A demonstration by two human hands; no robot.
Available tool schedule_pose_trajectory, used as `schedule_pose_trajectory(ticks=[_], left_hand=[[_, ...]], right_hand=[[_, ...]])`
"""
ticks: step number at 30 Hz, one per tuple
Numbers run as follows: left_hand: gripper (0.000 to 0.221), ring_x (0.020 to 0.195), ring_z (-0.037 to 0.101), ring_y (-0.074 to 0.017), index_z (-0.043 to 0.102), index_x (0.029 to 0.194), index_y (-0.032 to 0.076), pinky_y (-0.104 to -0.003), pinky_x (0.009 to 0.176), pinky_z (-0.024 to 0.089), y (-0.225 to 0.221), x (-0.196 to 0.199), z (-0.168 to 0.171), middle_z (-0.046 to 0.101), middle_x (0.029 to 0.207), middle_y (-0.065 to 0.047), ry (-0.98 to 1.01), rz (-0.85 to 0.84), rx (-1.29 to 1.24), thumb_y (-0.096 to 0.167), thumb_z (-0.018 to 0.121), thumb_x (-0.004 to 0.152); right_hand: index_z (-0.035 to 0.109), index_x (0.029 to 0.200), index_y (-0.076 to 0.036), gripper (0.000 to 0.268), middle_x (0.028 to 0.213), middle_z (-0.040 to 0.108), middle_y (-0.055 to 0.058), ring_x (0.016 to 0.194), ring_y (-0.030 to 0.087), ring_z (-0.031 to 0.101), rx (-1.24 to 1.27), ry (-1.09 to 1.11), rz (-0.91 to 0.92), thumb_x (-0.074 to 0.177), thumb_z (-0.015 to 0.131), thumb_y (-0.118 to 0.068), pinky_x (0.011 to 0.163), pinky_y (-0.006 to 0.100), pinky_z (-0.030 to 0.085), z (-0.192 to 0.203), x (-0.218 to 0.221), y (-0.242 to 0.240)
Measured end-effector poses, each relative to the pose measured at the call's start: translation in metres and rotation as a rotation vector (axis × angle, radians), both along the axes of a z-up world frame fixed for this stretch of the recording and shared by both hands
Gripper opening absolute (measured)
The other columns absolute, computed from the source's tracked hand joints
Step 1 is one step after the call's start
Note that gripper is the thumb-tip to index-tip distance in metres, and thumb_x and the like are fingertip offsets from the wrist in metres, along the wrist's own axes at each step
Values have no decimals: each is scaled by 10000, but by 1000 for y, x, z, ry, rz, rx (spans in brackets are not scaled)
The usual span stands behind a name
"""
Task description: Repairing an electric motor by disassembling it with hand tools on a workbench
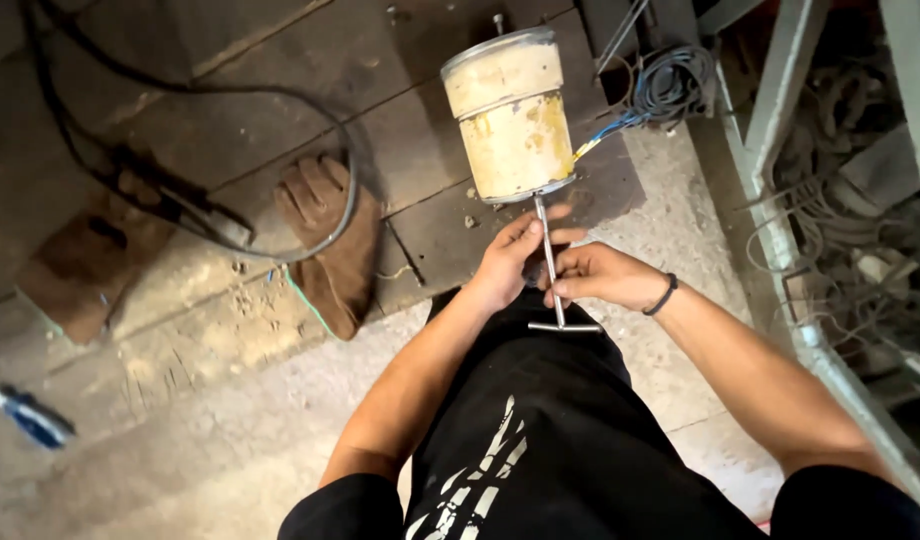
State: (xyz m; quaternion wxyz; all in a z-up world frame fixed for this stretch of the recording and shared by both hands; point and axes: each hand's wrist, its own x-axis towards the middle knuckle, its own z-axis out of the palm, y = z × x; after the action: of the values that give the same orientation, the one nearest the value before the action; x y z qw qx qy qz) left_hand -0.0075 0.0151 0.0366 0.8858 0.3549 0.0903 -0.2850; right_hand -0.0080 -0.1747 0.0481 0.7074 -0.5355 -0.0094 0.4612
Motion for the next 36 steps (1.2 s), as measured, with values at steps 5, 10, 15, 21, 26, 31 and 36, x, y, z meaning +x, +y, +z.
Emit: schedule_pose_trajectory(ticks=[5, 10, 15, 21, 26, 31, 36], left_hand=[[450, 1033, 697, -272, 581, 1340, 53, -410, 854, 585, -18, 3, -19, 710, 1102, -236, 9, 92, 312, 362, 662, 1023], [271, 799, 765, -234, 676, 1041, -12, -311, 646, 624, -25, 4, -22, 690, 858, -150, -15, 279, 514, 227, 769, 955], [394, 1031, 729, -253, 666, 1225, -21, -374, 1009, 516, -19, 5, 24, 759, 1047, -246, 6, 134, 287, 314, 499, 1101], [331, 843, 748, -240, 661, 1095, 4, -365, 777, 617, -26, 3, -27, 705, 895, -151, 8, 263, 549, 242, 813, 923], [254, 918, 755, -281, 672, 1120, 0, -386, 792, 608, -32, 2, -24, 694, 925, -183, 17, 279, 513, 219, 710, 997], [322, 965, 751, -268, 655, 1232, 19, -380, 817, 598, -31, 1, -23, 733, 972, -191, 53, 237, 398, 291, 595, 1070], [402, 925, 746, -311, 654, 1191, -7, -410, 842, 587, -23, 6, -14, 726, 966, -253, -20, 207, 532, 303, 767, 962]], right_hand=[[740, 929, 2, 288, 701, 747, 81, 635, 146, 722, -290, -221, 3, 792, 890, -202, 590, 271, 566, -35, -3, 2], [770, 955, -76, 268, 752, 769, 96, 721, 156, 728, -399, -387, 45, 817, 871, -284, 598, 318, 568, -35, -5, 5], [693, 1102, 7, 257, 951, 807, 127, 851, 190, 791, 55, -43, 60, 949, 720, -198, 698, 287, 642, -22, -2, -5], [731, 870, -55, 339, 662, 710, 75, 589, 129, 671, -301, -347, -16, 752, 946, -290, 463, 260, 514, -105, -14, -13], [711, 1048, -18, 238, 818, 741, 86, 749, 152, 712, -107, -204, 7, 943, 753, -228, 633, 304, 606, -56, -7, -9], [743, 1102, -18, 241, 917, 770, 59, 844, 127, 718, 117, -145, 83, 987, 681, -221, 731, 314, 613, -14, 1, -9], [704, 863, 24, 299, 631, 714, 105, 513, 120, 677, -16, -111, -1, 785, 910, -178, 410, 196, 532, -71, -13, -9]])
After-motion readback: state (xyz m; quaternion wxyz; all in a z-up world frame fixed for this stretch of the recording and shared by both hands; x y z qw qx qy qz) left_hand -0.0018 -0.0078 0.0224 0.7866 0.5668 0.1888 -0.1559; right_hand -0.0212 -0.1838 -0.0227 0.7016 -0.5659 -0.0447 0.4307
